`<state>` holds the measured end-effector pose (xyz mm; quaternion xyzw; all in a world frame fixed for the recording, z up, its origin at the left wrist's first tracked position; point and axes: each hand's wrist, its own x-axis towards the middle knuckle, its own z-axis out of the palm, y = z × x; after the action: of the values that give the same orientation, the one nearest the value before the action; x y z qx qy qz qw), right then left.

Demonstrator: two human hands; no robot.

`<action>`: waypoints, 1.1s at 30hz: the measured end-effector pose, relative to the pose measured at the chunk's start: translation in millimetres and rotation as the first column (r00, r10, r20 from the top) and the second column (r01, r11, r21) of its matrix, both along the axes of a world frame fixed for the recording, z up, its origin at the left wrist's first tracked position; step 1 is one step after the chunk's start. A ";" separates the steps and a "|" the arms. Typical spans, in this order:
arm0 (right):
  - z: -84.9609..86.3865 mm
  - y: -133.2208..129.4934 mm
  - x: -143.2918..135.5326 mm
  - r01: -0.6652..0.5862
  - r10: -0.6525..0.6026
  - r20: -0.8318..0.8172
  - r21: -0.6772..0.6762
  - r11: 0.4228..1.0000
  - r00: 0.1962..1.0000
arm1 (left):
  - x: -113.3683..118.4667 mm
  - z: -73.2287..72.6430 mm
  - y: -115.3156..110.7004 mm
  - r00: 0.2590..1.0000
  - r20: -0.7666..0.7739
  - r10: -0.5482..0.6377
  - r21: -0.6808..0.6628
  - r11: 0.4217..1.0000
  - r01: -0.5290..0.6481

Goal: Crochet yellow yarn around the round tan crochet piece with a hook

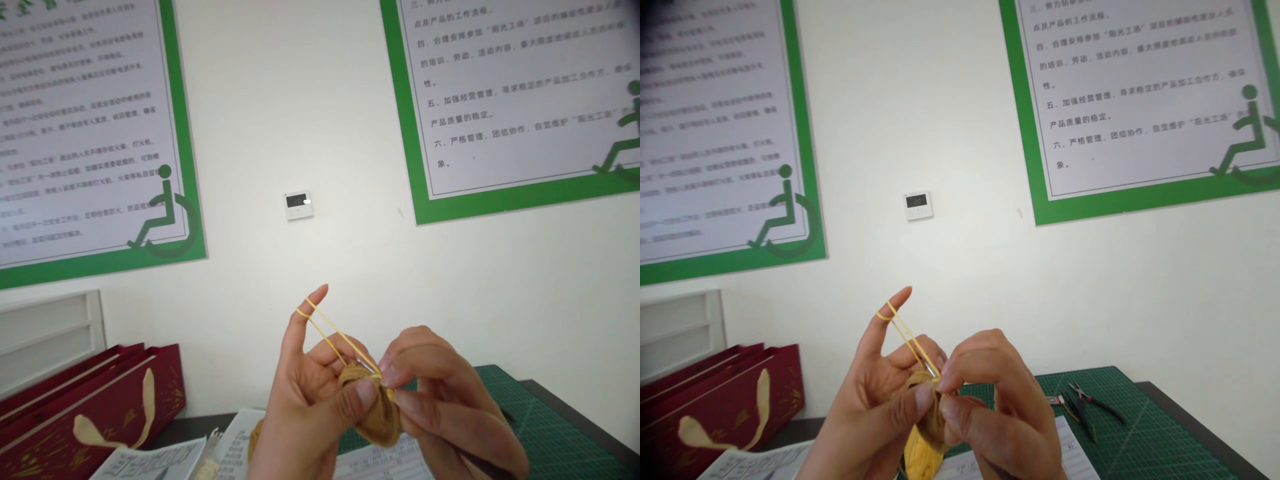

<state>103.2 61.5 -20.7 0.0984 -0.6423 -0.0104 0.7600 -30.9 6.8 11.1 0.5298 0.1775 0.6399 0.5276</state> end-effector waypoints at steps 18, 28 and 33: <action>-6.3 6.7 -8.0 0.442 -0.405 -0.331 0.042 0.896 0.852 | 32.7 1.8 -14.6 0.926 0.075 0.369 0.039 0.927 -0.372; -3.3 -6.0 -1.7 -0.258 0.198 -0.213 -0.309 0.915 0.957 | 19.4 0.4 -10.2 0.956 0.046 0.288 0.084 0.953 -0.291; 0.5 -4.1 -2.3 -0.567 0.535 -0.248 -0.576 0.589 0.808 | 8.3 0.1 -6.7 0.985 0.001 0.174 0.076 0.982 -0.173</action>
<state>100.9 57.4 -20.3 0.0338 -0.5272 0.4364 0.7283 -22.6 0.1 11.2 0.5338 0.2002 0.6881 0.4489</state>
